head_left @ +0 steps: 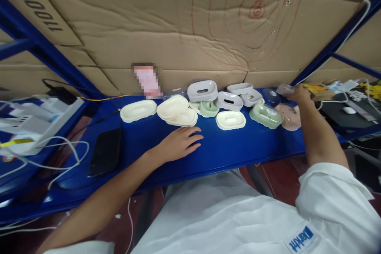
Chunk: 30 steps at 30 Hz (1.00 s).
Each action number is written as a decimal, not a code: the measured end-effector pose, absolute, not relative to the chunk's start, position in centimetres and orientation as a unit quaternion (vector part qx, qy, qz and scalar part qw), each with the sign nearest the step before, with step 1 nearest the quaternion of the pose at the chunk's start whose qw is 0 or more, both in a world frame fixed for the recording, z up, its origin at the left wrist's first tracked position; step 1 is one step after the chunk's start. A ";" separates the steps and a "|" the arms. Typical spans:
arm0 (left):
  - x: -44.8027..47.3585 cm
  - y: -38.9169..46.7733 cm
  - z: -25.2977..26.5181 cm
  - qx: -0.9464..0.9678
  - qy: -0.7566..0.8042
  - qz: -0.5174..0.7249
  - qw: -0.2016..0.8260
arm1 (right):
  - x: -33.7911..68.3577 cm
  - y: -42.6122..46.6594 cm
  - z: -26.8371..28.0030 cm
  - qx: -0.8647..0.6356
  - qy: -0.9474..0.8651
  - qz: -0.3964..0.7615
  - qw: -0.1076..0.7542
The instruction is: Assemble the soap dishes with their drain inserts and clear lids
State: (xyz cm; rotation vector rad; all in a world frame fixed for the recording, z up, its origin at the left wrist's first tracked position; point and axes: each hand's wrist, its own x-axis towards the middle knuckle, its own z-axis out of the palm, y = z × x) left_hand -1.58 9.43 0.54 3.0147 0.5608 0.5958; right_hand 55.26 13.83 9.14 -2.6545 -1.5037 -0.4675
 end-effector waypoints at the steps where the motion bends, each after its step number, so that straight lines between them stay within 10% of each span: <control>1: -1.6 9.5 0.5 0.966 0.179 0.188 0.010 | 55.0 14.0 9.1 -0.873 -0.469 -0.130 0.023; 16: -2.0 10.4 0.5 0.913 0.346 0.197 -0.088 | 38.6 9.7 9.0 -0.619 -0.772 0.142 -0.015; 24: -1.9 9.7 0.8 0.936 0.312 0.154 -0.046 | 32.1 9.6 5.1 -0.372 -0.880 0.272 0.113; 30: -1.1 9.0 0.4 0.964 0.214 0.153 0.025 | 30.6 11.0 2.9 -0.407 -0.878 0.065 0.244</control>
